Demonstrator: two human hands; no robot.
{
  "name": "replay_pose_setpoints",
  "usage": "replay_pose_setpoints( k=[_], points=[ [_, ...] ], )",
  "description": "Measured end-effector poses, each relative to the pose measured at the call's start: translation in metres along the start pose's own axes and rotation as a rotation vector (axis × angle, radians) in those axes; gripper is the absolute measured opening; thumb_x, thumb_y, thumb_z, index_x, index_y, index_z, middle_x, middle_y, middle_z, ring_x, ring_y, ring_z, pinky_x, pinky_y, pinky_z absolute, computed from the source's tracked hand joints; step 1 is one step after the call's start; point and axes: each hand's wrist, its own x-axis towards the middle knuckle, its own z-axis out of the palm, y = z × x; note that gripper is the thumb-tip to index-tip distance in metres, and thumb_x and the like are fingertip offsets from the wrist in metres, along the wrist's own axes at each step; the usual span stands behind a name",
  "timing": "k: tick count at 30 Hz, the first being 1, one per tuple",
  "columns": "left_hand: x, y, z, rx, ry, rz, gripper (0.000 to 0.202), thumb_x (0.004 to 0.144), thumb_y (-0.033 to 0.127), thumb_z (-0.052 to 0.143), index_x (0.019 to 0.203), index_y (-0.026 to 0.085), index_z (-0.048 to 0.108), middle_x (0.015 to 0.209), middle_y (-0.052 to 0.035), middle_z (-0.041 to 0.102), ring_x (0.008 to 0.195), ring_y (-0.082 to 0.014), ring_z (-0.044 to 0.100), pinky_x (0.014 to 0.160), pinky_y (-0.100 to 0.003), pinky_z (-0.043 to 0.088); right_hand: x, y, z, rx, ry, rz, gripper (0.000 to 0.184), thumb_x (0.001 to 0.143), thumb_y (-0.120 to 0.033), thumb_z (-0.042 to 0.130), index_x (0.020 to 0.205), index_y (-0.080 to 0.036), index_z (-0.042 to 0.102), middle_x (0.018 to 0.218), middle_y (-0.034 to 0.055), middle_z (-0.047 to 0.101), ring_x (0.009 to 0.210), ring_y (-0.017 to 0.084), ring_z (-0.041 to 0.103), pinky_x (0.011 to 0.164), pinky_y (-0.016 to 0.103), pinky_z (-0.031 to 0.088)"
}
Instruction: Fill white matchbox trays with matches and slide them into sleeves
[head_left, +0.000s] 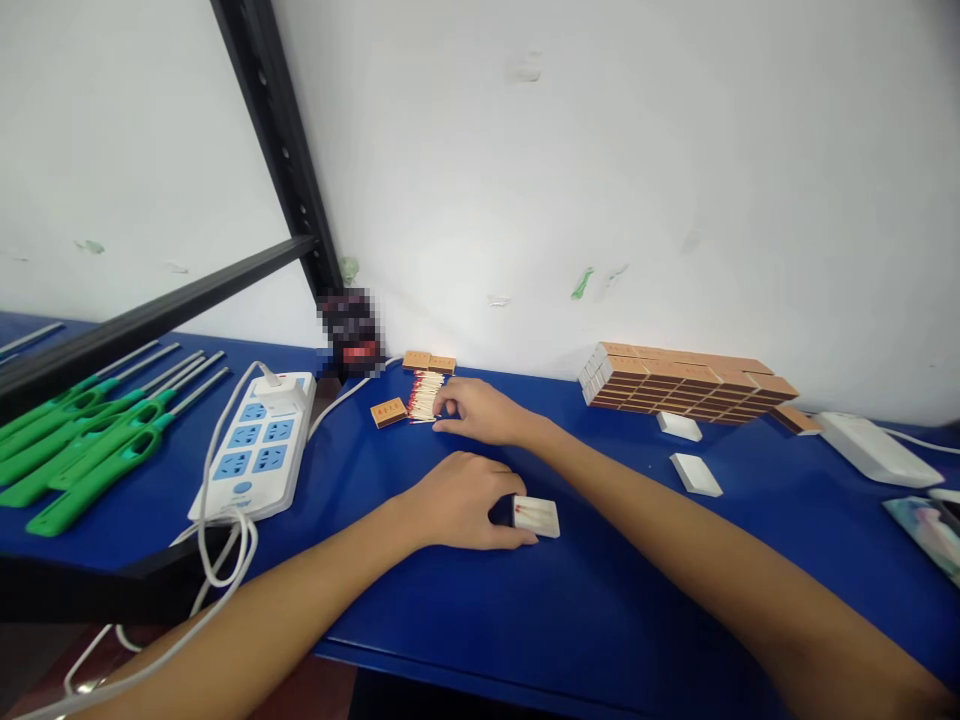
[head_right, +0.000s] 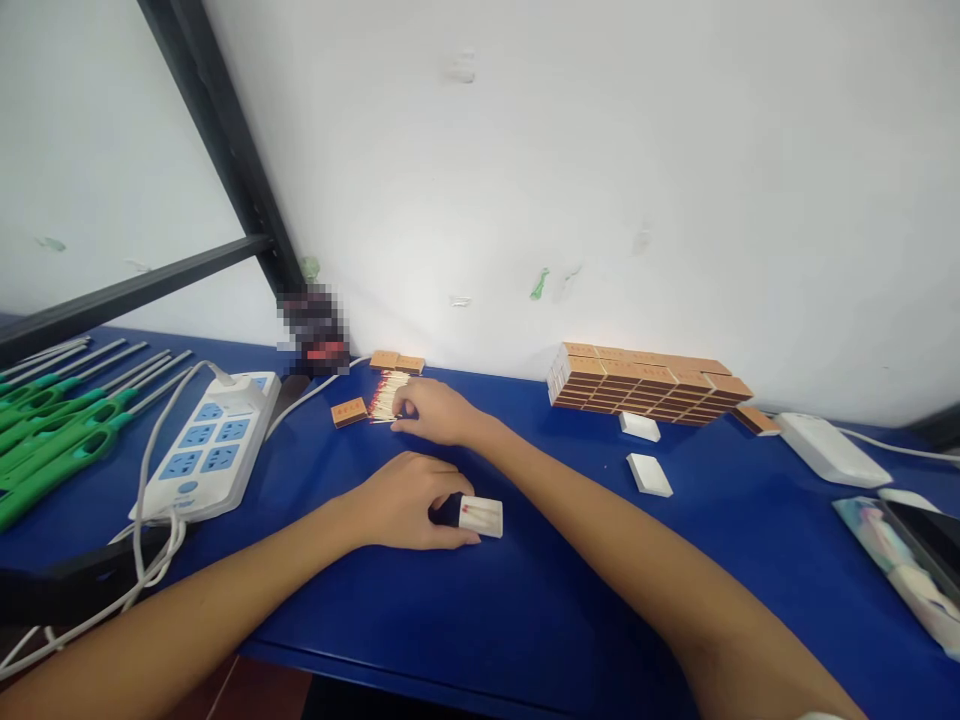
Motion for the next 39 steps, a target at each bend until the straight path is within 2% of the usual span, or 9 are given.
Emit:
replay_pose_setpoints(
  k=[6, 11, 15, 18, 21, 23, 27, 34, 39],
  points=[
    [0.0, -0.001, -0.001, 0.028, -0.008, 0.003, 0.033, 0.085, 0.052, 0.076, 0.09, 0.019, 0.074, 0.081, -0.0015, 0.074, 0.071, -0.0187, 0.067, 0.059, -0.029, 0.036, 0.016, 0.003, 0.02, -0.101, -0.015, -0.016, 0.012, 0.091, -0.023, 0.075, 0.085, -0.016, 0.068, 0.088, 0.0036, 0.065, 0.076, 0.014, 0.052, 0.068, 0.026, 0.034],
    [0.0, -0.004, -0.005, 0.063, -0.019, -0.026, 0.034, 0.086, 0.053, 0.075, 0.089, 0.019, 0.073, 0.082, -0.0026, 0.074, 0.072, -0.02, 0.068, 0.059, -0.03, 0.037, 0.007, 0.01, 0.012, -0.118, -0.089, 0.054, 0.012, 0.096, -0.024, 0.069, 0.087, -0.016, 0.066, 0.091, 0.0061, 0.066, 0.08, 0.016, 0.055, 0.07, 0.028, 0.036],
    [0.0, -0.008, -0.009, 0.099, 0.019, -0.103, 0.033, 0.088, 0.052, 0.073, 0.088, 0.019, 0.073, 0.085, -0.0034, 0.075, 0.075, -0.0209, 0.069, 0.062, -0.03, 0.04, -0.024, 0.018, -0.012, -0.101, -0.075, 0.121, 0.013, 0.098, -0.026, 0.063, 0.09, -0.017, 0.066, 0.092, 0.0067, 0.064, 0.082, 0.018, 0.056, 0.073, 0.03, 0.039],
    [0.0, -0.012, -0.012, 0.134, 0.067, -0.218, 0.031, 0.088, 0.051, 0.073, 0.088, 0.02, 0.074, 0.08, -0.0032, 0.073, 0.071, -0.0204, 0.066, 0.06, -0.03, 0.037, -0.058, 0.024, -0.03, -0.049, -0.021, 0.216, 0.018, 0.1, -0.032, 0.058, 0.09, -0.018, 0.065, 0.086, 0.0035, 0.062, 0.077, 0.017, 0.054, 0.07, 0.03, 0.039],
    [0.001, -0.016, -0.014, 0.138, 0.123, -0.329, 0.032, 0.086, 0.053, 0.074, 0.093, 0.021, 0.077, 0.073, -0.0021, 0.069, 0.067, -0.0197, 0.063, 0.058, -0.029, 0.034, -0.09, 0.024, -0.039, 0.041, 0.036, 0.306, 0.026, 0.099, -0.043, 0.059, 0.092, -0.019, 0.067, 0.08, 0.0004, 0.058, 0.071, 0.016, 0.05, 0.066, 0.029, 0.037],
    [0.002, -0.019, -0.014, 0.133, 0.143, -0.356, 0.034, 0.085, 0.055, 0.075, 0.096, 0.023, 0.078, 0.07, -0.0012, 0.067, 0.065, -0.0193, 0.063, 0.057, -0.029, 0.033, -0.105, 0.02, -0.04, 0.091, 0.044, 0.317, 0.029, 0.099, -0.046, 0.059, 0.093, -0.019, 0.068, 0.08, 0.0, 0.057, 0.071, 0.015, 0.049, 0.066, 0.029, 0.038],
    [0.003, -0.022, -0.016, 0.119, 0.144, -0.341, 0.037, 0.084, 0.055, 0.076, 0.101, 0.023, 0.079, 0.067, -0.0002, 0.066, 0.066, -0.0188, 0.062, 0.057, -0.029, 0.03, -0.116, 0.008, -0.033, 0.116, 0.023, 0.299, 0.026, 0.099, -0.042, 0.059, 0.091, -0.019, 0.069, 0.083, 0.0006, 0.056, 0.073, 0.014, 0.049, 0.067, 0.029, 0.039],
    [0.001, -0.025, -0.021, 0.098, 0.108, -0.281, 0.035, 0.085, 0.055, 0.075, 0.099, 0.023, 0.08, 0.068, 0.0001, 0.067, 0.064, -0.017, 0.06, 0.056, -0.028, 0.029, -0.111, -0.001, -0.022, 0.084, 0.005, 0.274, 0.017, 0.097, -0.033, 0.062, 0.089, -0.02, 0.07, 0.084, 0.0007, 0.056, 0.073, 0.014, 0.05, 0.067, 0.028, 0.038],
    [0.0, -0.025, -0.023, 0.11, 0.105, -0.243, 0.032, 0.086, 0.053, 0.075, 0.097, 0.022, 0.079, 0.069, 0.0001, 0.067, 0.064, -0.0167, 0.06, 0.057, -0.028, 0.032, -0.114, -0.003, -0.026, 0.052, -0.01, 0.273, 0.013, 0.095, -0.03, 0.064, 0.088, -0.021, 0.071, 0.084, 0.0006, 0.057, 0.072, 0.014, 0.05, 0.066, 0.028, 0.038]
  ],
)
